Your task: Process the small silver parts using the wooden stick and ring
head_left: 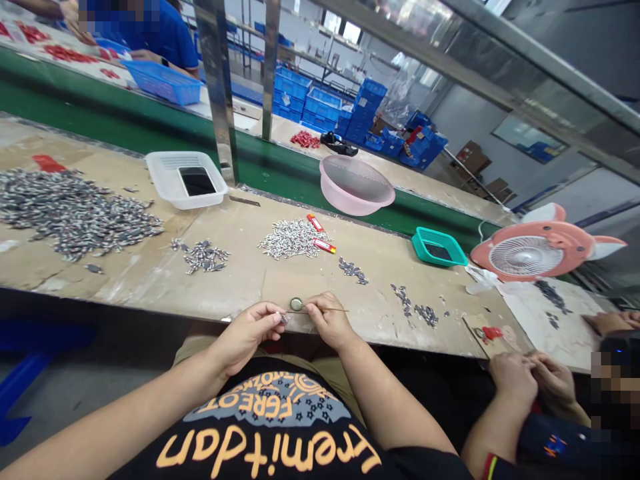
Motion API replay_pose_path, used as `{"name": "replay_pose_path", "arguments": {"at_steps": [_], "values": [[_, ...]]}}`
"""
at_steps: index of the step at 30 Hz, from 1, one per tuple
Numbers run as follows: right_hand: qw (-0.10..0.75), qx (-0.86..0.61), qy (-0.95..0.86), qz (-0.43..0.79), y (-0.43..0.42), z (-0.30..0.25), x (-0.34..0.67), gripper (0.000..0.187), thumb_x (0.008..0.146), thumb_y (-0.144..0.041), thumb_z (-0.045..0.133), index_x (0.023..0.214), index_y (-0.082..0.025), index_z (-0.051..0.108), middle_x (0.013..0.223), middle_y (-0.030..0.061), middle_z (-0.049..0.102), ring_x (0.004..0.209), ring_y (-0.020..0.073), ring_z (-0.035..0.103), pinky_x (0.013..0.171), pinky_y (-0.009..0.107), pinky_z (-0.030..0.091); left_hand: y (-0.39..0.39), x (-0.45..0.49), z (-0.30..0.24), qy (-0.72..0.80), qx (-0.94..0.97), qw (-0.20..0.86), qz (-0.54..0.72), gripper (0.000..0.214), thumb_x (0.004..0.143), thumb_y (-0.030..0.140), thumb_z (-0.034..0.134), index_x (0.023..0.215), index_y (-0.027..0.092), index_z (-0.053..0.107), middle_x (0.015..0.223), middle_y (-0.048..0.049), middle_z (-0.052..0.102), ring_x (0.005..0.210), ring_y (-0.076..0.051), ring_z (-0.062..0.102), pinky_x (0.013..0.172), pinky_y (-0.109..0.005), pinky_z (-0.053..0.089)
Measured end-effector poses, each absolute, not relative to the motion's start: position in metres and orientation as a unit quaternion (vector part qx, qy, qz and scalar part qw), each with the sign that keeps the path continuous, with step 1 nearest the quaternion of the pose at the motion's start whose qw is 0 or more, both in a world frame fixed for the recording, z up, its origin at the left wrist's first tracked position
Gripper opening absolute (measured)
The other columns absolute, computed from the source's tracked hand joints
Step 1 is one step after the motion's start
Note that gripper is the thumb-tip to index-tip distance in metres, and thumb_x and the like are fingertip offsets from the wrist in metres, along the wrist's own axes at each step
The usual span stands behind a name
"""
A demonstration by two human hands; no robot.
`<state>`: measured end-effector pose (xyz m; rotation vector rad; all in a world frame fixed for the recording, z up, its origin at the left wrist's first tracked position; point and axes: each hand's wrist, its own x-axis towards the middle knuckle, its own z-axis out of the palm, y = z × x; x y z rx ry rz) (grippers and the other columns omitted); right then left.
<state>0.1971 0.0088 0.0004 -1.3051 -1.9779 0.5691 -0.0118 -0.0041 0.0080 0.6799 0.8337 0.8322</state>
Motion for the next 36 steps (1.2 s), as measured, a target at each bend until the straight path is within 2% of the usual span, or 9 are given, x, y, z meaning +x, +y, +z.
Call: {"name": "replay_pose_path", "arguments": {"at_steps": [4,9,13,26,36], "values": [[0.339,-0.51,-0.759,0.223,0.008,0.001,0.192,0.024,0.091,-0.034,0.048,0.083,-0.021,0.066,0.077,0.0042,0.066,0.078,0.0181,0.055,0.078,0.034,0.042,-0.002,-0.011,0.007,0.384,0.306,0.781,0.386,0.017,0.074,0.028,0.07,0.084,0.017,0.062,0.077,-0.0019,0.064,0.07,-0.011,0.058,0.063,-0.021,0.045],[0.435,-0.493,-0.68,0.325,-0.005,0.011,0.186,0.027,0.092,-0.037,0.044,0.082,-0.021,0.063,0.076,0.0036,0.064,0.078,0.0169,0.059,0.076,0.033,0.047,-0.001,-0.012,0.007,0.383,0.296,0.782,0.392,0.018,0.073,0.029,0.071,0.083,0.017,0.062,0.078,-0.0017,0.064,0.07,-0.011,0.059,0.064,-0.021,0.046],[0.457,-0.457,-0.67,0.365,-0.016,0.019,0.179,0.026,0.092,-0.038,0.044,0.082,-0.021,0.062,0.077,0.0036,0.062,0.076,0.0165,0.059,0.075,0.032,0.048,-0.001,-0.011,0.008,0.384,0.308,0.777,0.393,0.017,0.074,0.029,0.07,0.085,0.017,0.064,0.077,-0.0013,0.064,0.07,-0.011,0.058,0.064,-0.021,0.046],[0.423,-0.432,-0.734,0.309,-0.019,0.029,0.175,0.022,0.092,-0.031,0.044,0.082,-0.022,0.061,0.076,0.0033,0.063,0.076,0.0169,0.057,0.076,0.034,0.046,-0.002,-0.011,0.007,0.385,0.347,0.763,0.386,0.016,0.077,0.029,0.067,0.087,0.017,0.063,0.082,-0.0034,0.065,0.076,-0.013,0.057,0.068,-0.023,0.046],[0.443,-0.408,-0.75,0.274,-0.021,0.033,0.175,0.019,0.092,-0.026,0.044,0.084,-0.022,0.061,0.077,0.0034,0.064,0.078,0.0166,0.057,0.077,0.034,0.046,-0.004,-0.011,0.008,0.38,0.338,0.774,0.377,0.016,0.077,0.027,0.068,0.088,0.017,0.062,0.08,-0.0014,0.064,0.073,-0.011,0.056,0.069,-0.022,0.046]]}}
